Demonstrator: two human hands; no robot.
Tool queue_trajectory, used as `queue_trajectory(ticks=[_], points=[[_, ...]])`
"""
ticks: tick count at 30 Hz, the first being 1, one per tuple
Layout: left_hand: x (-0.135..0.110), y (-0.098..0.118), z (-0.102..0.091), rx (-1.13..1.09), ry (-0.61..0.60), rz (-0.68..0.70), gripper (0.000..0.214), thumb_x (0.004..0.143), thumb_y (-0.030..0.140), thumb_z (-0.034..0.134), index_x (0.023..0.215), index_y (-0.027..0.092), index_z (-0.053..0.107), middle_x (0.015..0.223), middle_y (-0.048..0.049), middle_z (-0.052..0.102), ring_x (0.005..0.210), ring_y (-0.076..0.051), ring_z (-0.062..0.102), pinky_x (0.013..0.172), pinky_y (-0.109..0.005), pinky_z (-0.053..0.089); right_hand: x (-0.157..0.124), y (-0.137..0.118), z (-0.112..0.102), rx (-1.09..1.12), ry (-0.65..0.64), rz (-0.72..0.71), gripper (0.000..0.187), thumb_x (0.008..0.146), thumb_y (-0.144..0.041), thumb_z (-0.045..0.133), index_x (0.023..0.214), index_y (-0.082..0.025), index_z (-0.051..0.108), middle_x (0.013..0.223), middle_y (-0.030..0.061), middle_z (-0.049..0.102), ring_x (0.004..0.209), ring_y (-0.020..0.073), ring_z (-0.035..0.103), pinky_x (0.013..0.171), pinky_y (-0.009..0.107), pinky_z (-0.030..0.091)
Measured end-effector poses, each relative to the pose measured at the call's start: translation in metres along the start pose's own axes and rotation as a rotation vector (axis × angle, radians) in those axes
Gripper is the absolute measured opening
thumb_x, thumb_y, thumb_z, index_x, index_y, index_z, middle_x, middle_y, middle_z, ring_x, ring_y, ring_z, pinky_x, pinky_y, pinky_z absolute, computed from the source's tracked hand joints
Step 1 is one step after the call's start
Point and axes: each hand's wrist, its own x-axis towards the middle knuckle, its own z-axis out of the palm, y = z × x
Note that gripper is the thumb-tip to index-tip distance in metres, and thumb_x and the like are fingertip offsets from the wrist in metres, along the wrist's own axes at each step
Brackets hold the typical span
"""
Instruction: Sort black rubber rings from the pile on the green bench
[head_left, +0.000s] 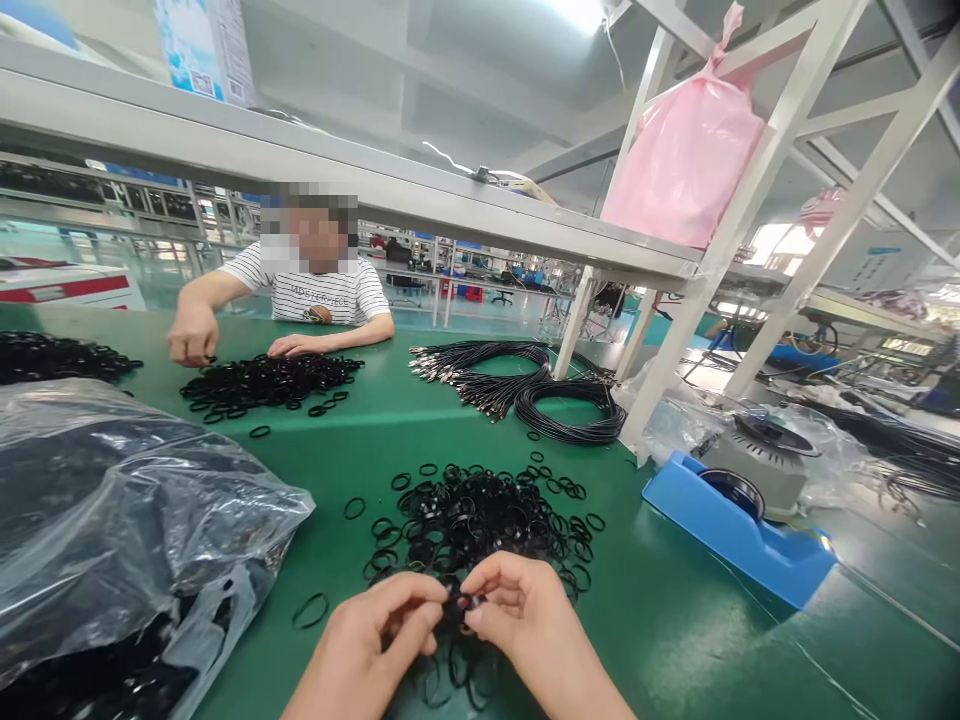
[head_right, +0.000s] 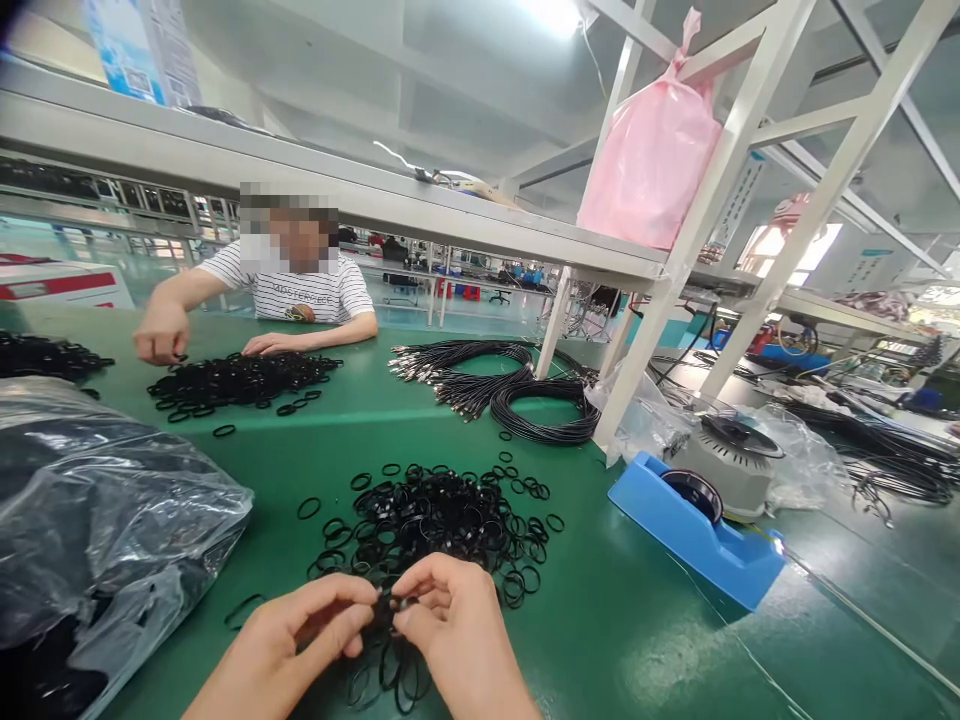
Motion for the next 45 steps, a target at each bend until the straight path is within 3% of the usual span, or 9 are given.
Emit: queue_trajectory(ticks=[4,9,14,16,21,25,31,38,45], points=[[0.004,-0.004,-0.009,-0.006,0.071,-0.068,0.021,0.086,0.042,0.05,0.086,0.025,0.062,0.073,0.0028,0.061,0.07,-0.018,0.059,0.067,-0.025,0.045,-0.004,-0.009,-0.007,-0.286,0.077,-0.035,0.015,0.076,-0.017,0.058,0.089,-0.02,0.066,0.075,-0.0007,0.063,0.062,0.0155,0.061,0.063,0.029,0.046],[0.003,-0.005,-0.012,-0.025,0.096,-0.061,0.023,0.085,0.045,0.051,0.089,0.025,0.062,0.08,0.0024,0.063,0.075,-0.019,0.06,0.072,-0.027,0.046,-0.017,-0.024,-0.012,-0.81,0.134,-0.356,0.029,0.076,-0.009,0.063,0.097,-0.029,0.066,0.105,-0.0004,0.063,0.105,0.0221,0.049,0.092,0.036,0.034],[0.002,-0.006,-0.013,-0.084,0.159,-0.079,0.026,0.082,0.045,0.054,0.097,0.025,0.063,0.085,0.0008,0.068,0.077,-0.02,0.062,0.071,-0.027,0.049,-0.017,0.003,0.008,-0.966,-0.493,-0.459,0.017,0.075,-0.022,0.072,0.085,-0.036,0.071,0.08,-0.0051,0.065,0.082,0.0164,0.053,0.073,0.026,0.038],[0.002,-0.005,-0.013,-0.078,0.163,-0.069,0.025,0.082,0.044,0.055,0.095,0.025,0.064,0.086,0.0005,0.069,0.078,-0.02,0.063,0.072,-0.028,0.049,-0.015,0.01,0.014,-1.036,-0.547,-0.416,0.008,0.073,-0.024,0.074,0.073,-0.031,0.072,0.072,-0.0041,0.065,0.076,0.0167,0.054,0.069,0.027,0.037],[-0.001,0.005,-0.011,-0.066,0.087,-0.077,0.027,0.084,0.047,0.053,0.098,0.027,0.066,0.089,0.001,0.071,0.082,-0.02,0.064,0.076,-0.027,0.048,-0.013,-0.008,0.006,-0.589,-0.092,-0.158,0.013,0.072,-0.01,0.064,0.073,-0.023,0.068,0.066,-0.0051,0.062,0.066,0.0116,0.054,0.062,0.022,0.037],[-0.004,0.007,-0.002,-0.146,-0.088,-0.006,0.034,0.086,0.045,0.054,0.115,0.03,0.061,0.093,0.0011,0.071,0.085,-0.02,0.064,0.072,-0.025,0.049,-0.01,-0.015,-0.001,-0.245,0.001,-0.033,0.011,0.074,-0.014,0.058,0.08,-0.02,0.067,0.068,-0.003,0.06,0.064,0.0124,0.054,0.059,0.022,0.039],[0.0,-0.001,-0.005,-0.012,0.061,-0.008,0.018,0.085,0.037,0.056,0.087,0.025,0.069,0.078,0.0016,0.069,0.07,-0.018,0.063,0.069,-0.024,0.049,-0.012,-0.015,-0.007,-0.557,0.144,-0.208,0.036,0.077,-0.003,0.047,0.1,-0.025,0.063,0.104,0.003,0.061,0.096,0.0197,0.054,0.083,0.033,0.041],[0.002,-0.002,-0.01,-0.022,0.099,-0.023,0.018,0.083,0.038,0.057,0.091,0.027,0.069,0.088,0.0016,0.072,0.083,-0.02,0.065,0.076,-0.026,0.048,-0.016,-0.013,0.002,-0.949,-0.324,-0.201,0.02,0.058,-0.012,0.081,0.065,-0.023,0.067,0.077,-0.0017,0.062,0.086,0.02,0.053,0.075,0.029,0.038],[-0.003,0.009,-0.004,-0.135,-0.088,-0.014,0.028,0.086,0.045,0.054,0.105,0.029,0.068,0.092,0.0008,0.073,0.079,-0.019,0.063,0.066,-0.024,0.048,-0.008,-0.01,0.002,-0.122,-0.022,0.028,0.007,0.07,-0.012,0.059,0.072,-0.017,0.063,0.061,-0.0024,0.06,0.059,0.013,0.058,0.057,0.023,0.043]])
